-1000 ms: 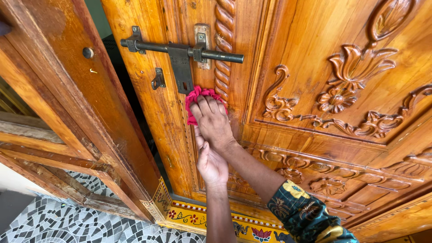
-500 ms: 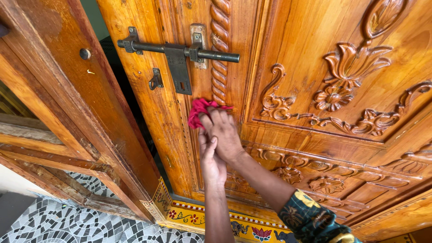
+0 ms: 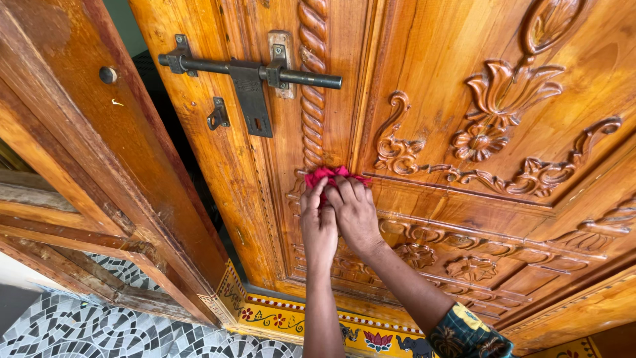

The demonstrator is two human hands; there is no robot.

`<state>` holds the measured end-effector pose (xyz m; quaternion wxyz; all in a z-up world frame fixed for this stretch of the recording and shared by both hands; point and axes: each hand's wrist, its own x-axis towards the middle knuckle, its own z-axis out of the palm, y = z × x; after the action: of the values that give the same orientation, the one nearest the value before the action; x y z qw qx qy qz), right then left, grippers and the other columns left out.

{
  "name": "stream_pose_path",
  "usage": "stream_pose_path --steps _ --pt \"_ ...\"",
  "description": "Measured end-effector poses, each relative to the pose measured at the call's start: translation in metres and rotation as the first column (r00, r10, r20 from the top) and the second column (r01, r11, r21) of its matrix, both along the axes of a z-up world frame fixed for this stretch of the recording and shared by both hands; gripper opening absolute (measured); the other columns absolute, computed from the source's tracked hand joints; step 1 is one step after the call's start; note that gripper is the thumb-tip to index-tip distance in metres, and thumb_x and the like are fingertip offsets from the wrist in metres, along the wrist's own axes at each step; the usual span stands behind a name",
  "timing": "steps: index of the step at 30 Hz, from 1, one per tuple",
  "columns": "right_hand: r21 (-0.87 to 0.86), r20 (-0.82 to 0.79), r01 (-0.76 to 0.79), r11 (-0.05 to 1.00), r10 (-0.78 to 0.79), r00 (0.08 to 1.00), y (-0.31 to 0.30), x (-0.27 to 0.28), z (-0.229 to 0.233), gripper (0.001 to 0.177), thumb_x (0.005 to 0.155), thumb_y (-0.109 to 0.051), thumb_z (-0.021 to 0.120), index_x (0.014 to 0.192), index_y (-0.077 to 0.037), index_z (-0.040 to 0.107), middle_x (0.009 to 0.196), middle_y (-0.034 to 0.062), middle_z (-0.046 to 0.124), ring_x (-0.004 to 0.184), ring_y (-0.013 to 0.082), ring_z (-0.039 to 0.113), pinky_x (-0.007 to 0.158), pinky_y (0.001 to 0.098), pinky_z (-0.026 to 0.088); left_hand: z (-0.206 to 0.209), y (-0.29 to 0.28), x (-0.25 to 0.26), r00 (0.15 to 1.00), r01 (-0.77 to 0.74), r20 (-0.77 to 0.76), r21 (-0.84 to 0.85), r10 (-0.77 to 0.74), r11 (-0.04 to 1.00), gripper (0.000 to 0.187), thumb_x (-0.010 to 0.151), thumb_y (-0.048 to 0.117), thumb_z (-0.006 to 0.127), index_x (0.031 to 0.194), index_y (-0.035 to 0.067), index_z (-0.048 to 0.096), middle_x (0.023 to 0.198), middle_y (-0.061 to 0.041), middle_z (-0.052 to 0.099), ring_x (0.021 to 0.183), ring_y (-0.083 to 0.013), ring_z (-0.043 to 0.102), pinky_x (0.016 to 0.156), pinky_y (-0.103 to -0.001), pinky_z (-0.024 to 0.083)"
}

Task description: The person wipes a carved wooden door with a red cloth. They move the cloth over the door's surface, focusing on the carved details and the area around the latch.

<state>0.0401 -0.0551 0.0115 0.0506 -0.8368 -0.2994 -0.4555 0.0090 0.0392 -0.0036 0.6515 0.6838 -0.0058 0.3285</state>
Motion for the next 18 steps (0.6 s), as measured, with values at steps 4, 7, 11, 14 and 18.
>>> stream_pose_path --steps 4,7,11,14,18 --pt "0.017 -0.031 -0.068 0.998 0.068 0.997 -0.007 -0.002 0.001 0.045 0.083 -0.011 0.068 0.126 -0.008 0.060 0.132 0.0114 0.055 0.124 0.0294 0.053 0.101 0.0437 0.047 -0.001 0.002 0.000 0.998 0.053 0.032 -0.105 -0.050 0.993 0.045 0.093 0.000 0.058 0.137 0.010 0.062 0.142 -0.012 0.060 0.132 -0.0271 0.060 0.108 -0.039 0.048" --pt "0.037 -0.036 -0.088 0.995 0.089 0.995 -0.016 -0.002 -0.001 0.046 0.081 -0.009 0.068 0.126 -0.007 0.061 0.133 0.0121 0.057 0.125 0.0300 0.054 0.101 0.0438 0.047 0.001 0.000 -0.003 0.998 0.058 -0.007 -0.031 -0.059 0.998 0.048 0.090 0.002 0.062 0.137 0.010 0.060 0.136 -0.012 0.062 0.123 -0.0265 0.065 0.099 -0.039 0.054" --pt "0.014 -0.084 -0.050 0.999 0.051 0.995 -0.035 -0.008 -0.021 0.041 0.081 -0.007 0.068 0.121 -0.007 0.064 0.129 0.0096 0.061 0.122 0.0279 0.056 0.097 0.0425 0.047 0.000 -0.003 0.000 0.972 0.126 -0.223 0.250 -0.070 0.960 0.047 0.089 0.005 0.065 0.136 0.008 0.061 0.129 -0.013 0.066 0.112 -0.0259 0.069 0.098 -0.036 0.055" --pt "0.110 -0.079 -0.049 0.993 0.058 0.995 -0.057 -0.014 -0.037 0.039 0.079 -0.006 0.069 0.119 -0.006 0.067 0.126 0.0107 0.063 0.118 0.0282 0.057 0.095 0.0428 0.046 0.003 -0.018 -0.001 0.930 0.234 -0.345 0.296 -0.125 0.926 0.047 0.089 0.010 0.068 0.135 0.009 0.061 0.124 -0.013 0.069 0.104 -0.0274 0.072 0.094 -0.037 0.057" --pt "0.226 -0.083 0.071 0.972 -0.054 0.995 -0.092 -0.021 -0.048 0.041 0.079 -0.002 0.069 0.120 -0.008 0.069 0.128 0.0102 0.066 0.117 0.0279 0.058 0.100 0.0426 0.047 0.007 -0.054 -0.002 0.883 0.360 -0.403 0.249 -0.242 0.899 0.050 0.087 0.016 0.071 0.135 0.011 0.060 0.126 -0.013 0.067 0.100 -0.0281 0.073 0.092 -0.037 0.058"
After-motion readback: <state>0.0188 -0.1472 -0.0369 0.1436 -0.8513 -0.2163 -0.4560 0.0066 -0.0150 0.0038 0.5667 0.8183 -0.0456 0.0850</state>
